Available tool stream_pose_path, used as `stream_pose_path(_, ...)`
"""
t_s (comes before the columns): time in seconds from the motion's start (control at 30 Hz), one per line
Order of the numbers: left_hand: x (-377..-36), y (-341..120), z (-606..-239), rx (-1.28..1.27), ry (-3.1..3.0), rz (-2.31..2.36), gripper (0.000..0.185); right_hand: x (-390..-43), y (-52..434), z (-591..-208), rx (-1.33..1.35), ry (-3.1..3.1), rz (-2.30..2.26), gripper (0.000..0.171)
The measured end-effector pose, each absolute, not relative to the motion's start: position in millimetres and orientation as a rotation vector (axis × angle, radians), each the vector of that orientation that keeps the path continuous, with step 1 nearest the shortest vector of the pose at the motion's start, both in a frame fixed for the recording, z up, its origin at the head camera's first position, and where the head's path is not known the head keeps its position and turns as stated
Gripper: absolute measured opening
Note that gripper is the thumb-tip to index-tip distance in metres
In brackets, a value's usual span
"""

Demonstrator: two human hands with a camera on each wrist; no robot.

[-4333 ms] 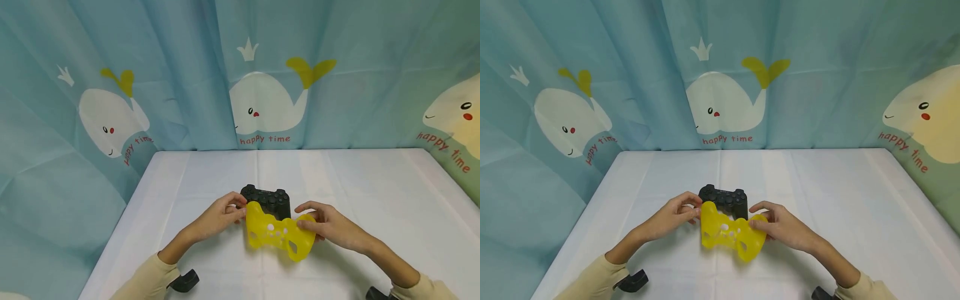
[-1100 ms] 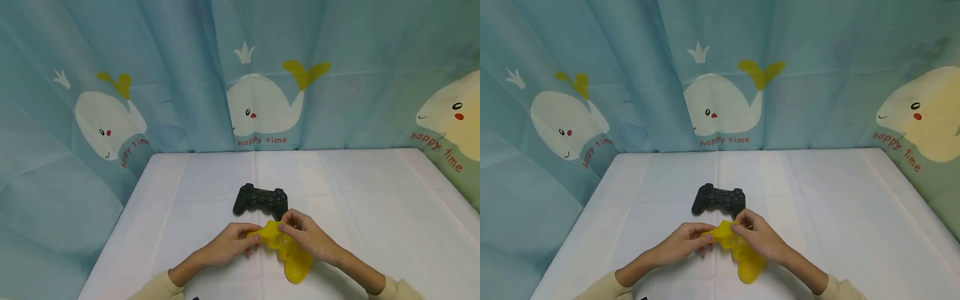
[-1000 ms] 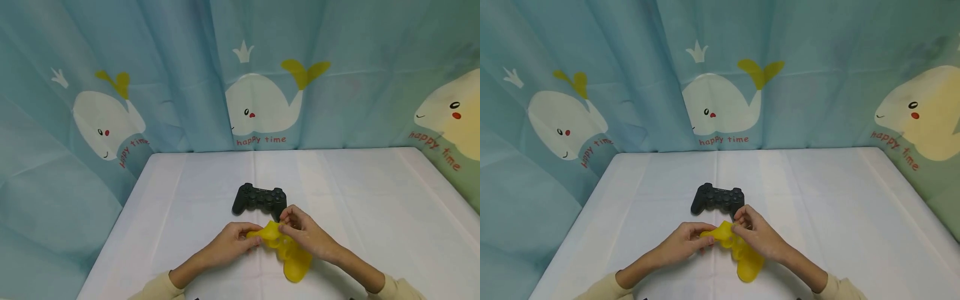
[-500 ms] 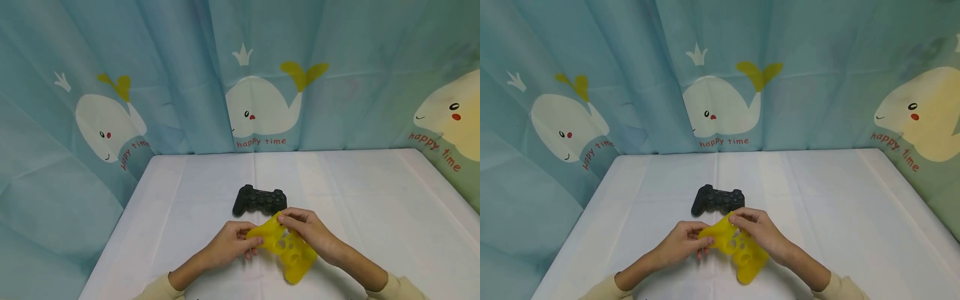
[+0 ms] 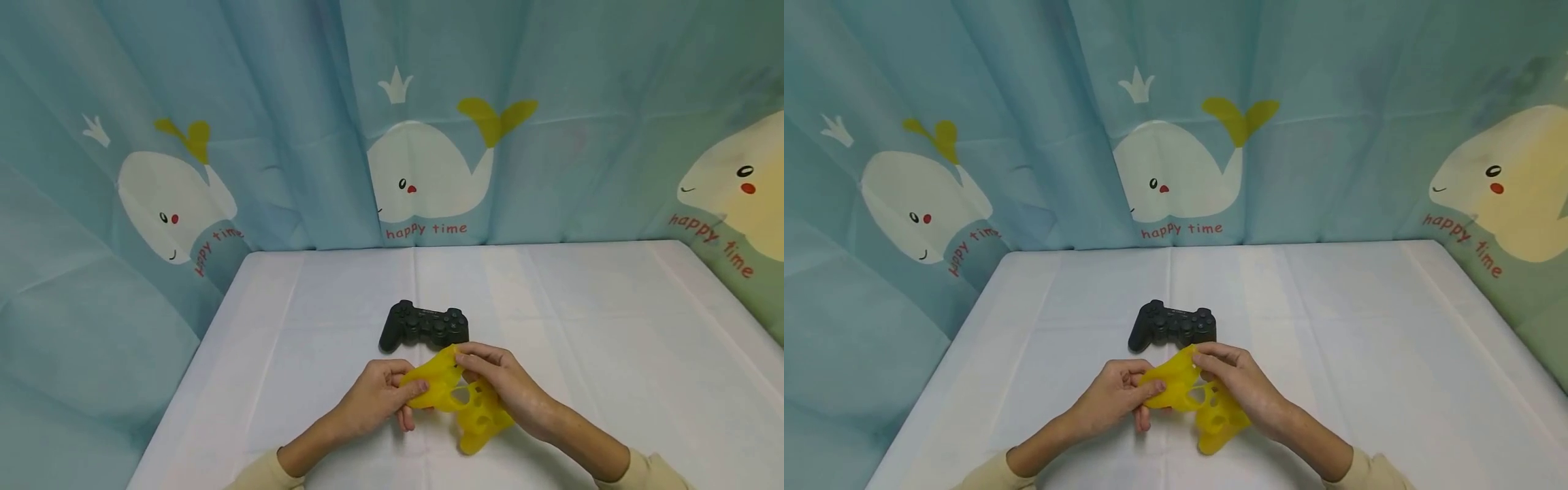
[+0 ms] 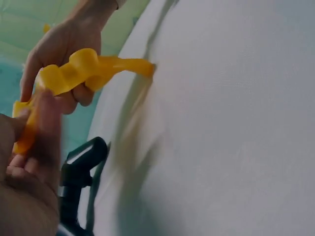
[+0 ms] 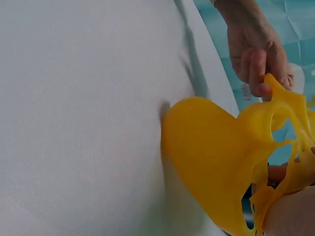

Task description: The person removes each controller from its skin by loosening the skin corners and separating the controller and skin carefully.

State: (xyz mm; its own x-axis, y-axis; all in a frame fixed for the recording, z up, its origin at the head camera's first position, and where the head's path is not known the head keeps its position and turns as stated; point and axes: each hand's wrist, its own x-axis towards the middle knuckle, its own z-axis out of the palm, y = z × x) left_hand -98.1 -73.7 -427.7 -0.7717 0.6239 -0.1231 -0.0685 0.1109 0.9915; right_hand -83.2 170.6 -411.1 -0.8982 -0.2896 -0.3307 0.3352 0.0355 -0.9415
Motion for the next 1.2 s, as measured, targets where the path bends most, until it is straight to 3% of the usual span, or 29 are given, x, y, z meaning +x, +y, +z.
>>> stream_pose_path(0.2,-98.6,-70.0,-424.6,0.666,2.072,1.516,0.031,-83.6,167.9,-418.9,-0.009,1.848,-1.911,0.045)
stream_pose_path(0.4,-102.0,-62.0,-423.2,0.734,2.147,1.538,0.028,-80.9,165.3,-418.1,0.025,1.957,-1.883,0.043)
stream_pose_path(0.63,-105.2,-65.3,-426.9,0.563,2.191,1.558,0.03,-79.0,174.3,-419.4,-0.138,2.461,-1.728,0.036)
stream_pose_path(0.83,-104.5,-84.6,-428.8,0.51,2.368,1.293,0.027,-75.4,190.4,-425.9,-0.081,2.599,-1.39,0.032)
stream_pose_path(1.0,-106.0,-101.2,-430.0,0.488,2.381,1.197,0.035,-66.4,200.0,-431.8,-0.053,2.583,-1.095,0.042)
stream_pose_path(1.2,-110.1,-102.8,-433.3,0.428,2.114,1.356,0.033,-59.5,194.8,-436.9,-0.144,2.604,-1.078,0.05)
